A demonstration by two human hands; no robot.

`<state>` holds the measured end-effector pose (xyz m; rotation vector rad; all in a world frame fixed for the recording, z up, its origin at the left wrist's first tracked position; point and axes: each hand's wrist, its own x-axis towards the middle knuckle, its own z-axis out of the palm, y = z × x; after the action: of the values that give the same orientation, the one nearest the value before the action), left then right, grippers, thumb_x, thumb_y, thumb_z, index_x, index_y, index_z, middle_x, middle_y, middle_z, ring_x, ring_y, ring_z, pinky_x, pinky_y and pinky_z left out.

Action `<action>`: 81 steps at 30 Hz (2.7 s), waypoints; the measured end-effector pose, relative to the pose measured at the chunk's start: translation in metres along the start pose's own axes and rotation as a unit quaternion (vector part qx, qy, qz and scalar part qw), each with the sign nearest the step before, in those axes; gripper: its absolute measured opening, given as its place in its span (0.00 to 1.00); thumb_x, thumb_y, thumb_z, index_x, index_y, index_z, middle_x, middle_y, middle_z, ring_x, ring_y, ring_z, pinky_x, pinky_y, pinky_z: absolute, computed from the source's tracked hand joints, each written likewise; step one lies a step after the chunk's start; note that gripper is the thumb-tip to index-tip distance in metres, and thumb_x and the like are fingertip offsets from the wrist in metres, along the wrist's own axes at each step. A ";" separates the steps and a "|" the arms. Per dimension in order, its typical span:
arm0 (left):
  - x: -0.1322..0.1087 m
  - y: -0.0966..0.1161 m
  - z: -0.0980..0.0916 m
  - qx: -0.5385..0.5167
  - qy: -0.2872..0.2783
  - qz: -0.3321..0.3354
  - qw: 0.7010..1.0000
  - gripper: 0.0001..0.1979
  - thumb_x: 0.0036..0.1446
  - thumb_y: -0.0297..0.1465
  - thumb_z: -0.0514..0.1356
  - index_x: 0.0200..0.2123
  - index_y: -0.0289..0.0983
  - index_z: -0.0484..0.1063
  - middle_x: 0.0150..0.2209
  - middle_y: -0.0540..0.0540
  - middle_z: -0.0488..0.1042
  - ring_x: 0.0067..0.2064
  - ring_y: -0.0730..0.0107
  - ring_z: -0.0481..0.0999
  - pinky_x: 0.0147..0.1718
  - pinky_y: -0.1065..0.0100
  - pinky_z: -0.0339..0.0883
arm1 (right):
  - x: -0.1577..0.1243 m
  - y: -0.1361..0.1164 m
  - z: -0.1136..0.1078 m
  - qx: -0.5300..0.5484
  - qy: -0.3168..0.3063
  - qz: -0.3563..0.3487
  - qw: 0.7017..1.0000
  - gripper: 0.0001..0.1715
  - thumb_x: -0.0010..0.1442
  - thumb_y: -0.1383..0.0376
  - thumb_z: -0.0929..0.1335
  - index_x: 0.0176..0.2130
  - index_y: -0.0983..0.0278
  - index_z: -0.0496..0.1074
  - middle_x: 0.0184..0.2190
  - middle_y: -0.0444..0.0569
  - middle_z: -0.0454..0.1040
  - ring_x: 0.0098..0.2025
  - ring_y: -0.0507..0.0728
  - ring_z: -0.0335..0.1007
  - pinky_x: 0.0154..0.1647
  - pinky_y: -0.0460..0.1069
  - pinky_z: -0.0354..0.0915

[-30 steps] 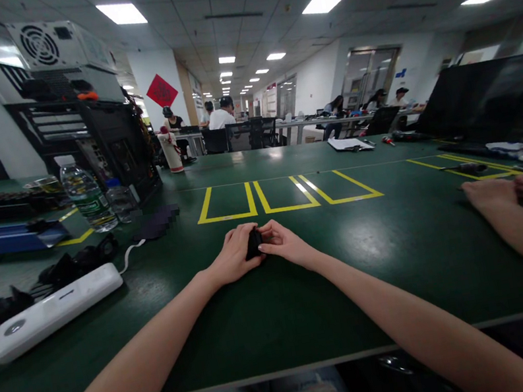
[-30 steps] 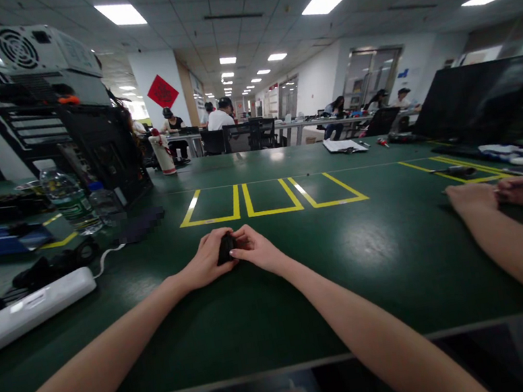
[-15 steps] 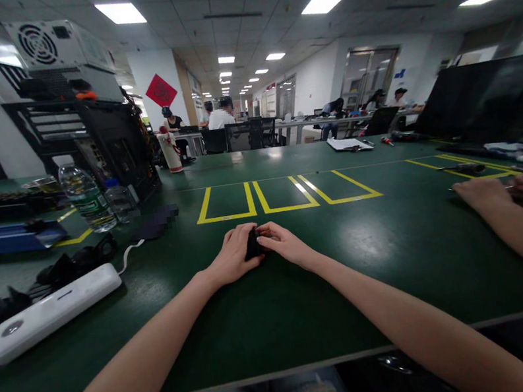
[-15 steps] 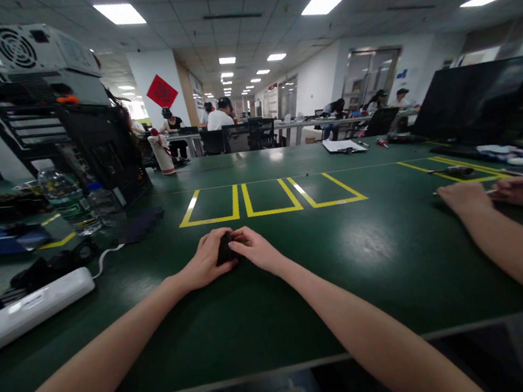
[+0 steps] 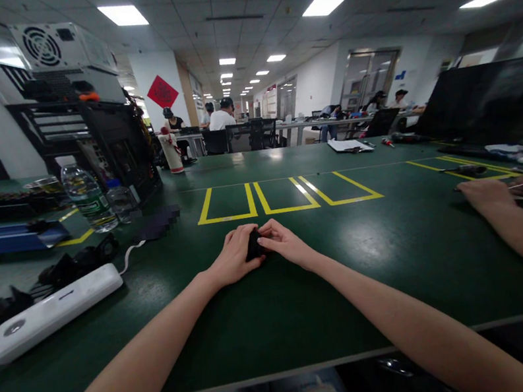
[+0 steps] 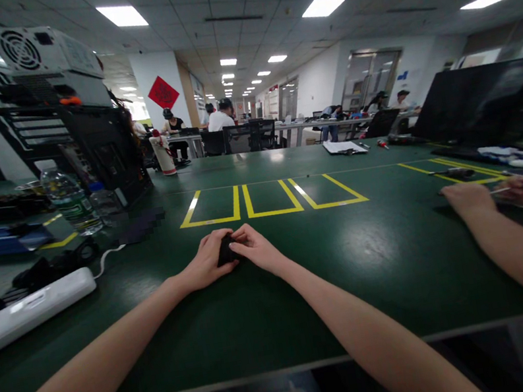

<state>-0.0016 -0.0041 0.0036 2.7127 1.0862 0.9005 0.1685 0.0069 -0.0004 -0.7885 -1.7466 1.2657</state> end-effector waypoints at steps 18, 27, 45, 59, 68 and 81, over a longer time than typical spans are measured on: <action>0.000 0.001 -0.001 0.002 -0.004 -0.001 1.000 0.28 0.48 0.32 0.57 0.51 0.39 0.48 0.48 0.42 0.59 0.51 0.60 0.59 0.52 0.55 0.49 | -0.001 0.002 -0.002 0.004 0.002 0.019 1.000 0.13 0.51 0.59 0.65 0.36 0.61 0.61 0.35 0.44 0.65 0.39 0.53 0.63 0.42 0.53 0.62; 0.000 0.001 0.000 0.000 -0.004 -0.006 1.000 0.28 0.48 0.32 0.57 0.51 0.39 0.48 0.48 0.42 0.59 0.51 0.59 0.59 0.52 0.54 0.48 | 0.001 0.003 -0.004 -0.003 -0.008 0.036 0.999 0.16 0.50 0.60 0.65 0.40 0.62 0.61 0.38 0.46 0.64 0.40 0.53 0.63 0.42 0.53 0.62; 0.001 0.001 0.001 -0.003 0.000 -0.007 1.000 0.29 0.47 0.32 0.58 0.51 0.40 0.48 0.48 0.43 0.60 0.51 0.59 0.60 0.51 0.53 0.49 | 0.000 0.003 -0.003 -0.017 -0.001 0.023 1.000 0.17 0.51 0.60 0.65 0.41 0.61 0.60 0.37 0.46 0.64 0.39 0.53 0.63 0.42 0.53 0.62; 0.000 0.002 -0.001 -0.001 -0.003 -0.002 1.000 0.28 0.48 0.32 0.57 0.51 0.39 0.48 0.48 0.42 0.59 0.51 0.60 0.59 0.52 0.54 0.49 | -0.004 -0.006 -0.002 -0.010 -0.012 0.006 1.000 0.13 0.50 0.61 0.65 0.37 0.61 0.61 0.37 0.45 0.64 0.40 0.53 0.64 0.43 0.53 0.62; 0.000 0.001 -0.001 -0.003 -0.001 -0.002 1.000 0.29 0.48 0.32 0.57 0.51 0.39 0.48 0.48 0.42 0.59 0.51 0.59 0.59 0.51 0.54 0.49 | -0.002 -0.002 -0.005 0.000 -0.039 0.023 0.999 0.17 0.48 0.62 0.67 0.39 0.62 0.61 0.40 0.47 0.64 0.43 0.54 0.63 0.45 0.54 0.61; 0.000 0.003 -0.002 -0.006 -0.005 -0.004 1.000 0.28 0.48 0.32 0.57 0.51 0.39 0.48 0.48 0.43 0.59 0.51 0.60 0.59 0.52 0.54 0.48 | -0.004 -0.003 -0.004 -0.006 -0.023 0.012 1.000 0.15 0.51 0.61 0.65 0.39 0.60 0.60 0.38 0.45 0.64 0.42 0.54 0.63 0.44 0.54 0.61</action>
<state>-0.0011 -0.0068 0.0063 2.6986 1.0849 0.8888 0.1736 0.0048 0.0017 -0.7940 -1.7870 1.2998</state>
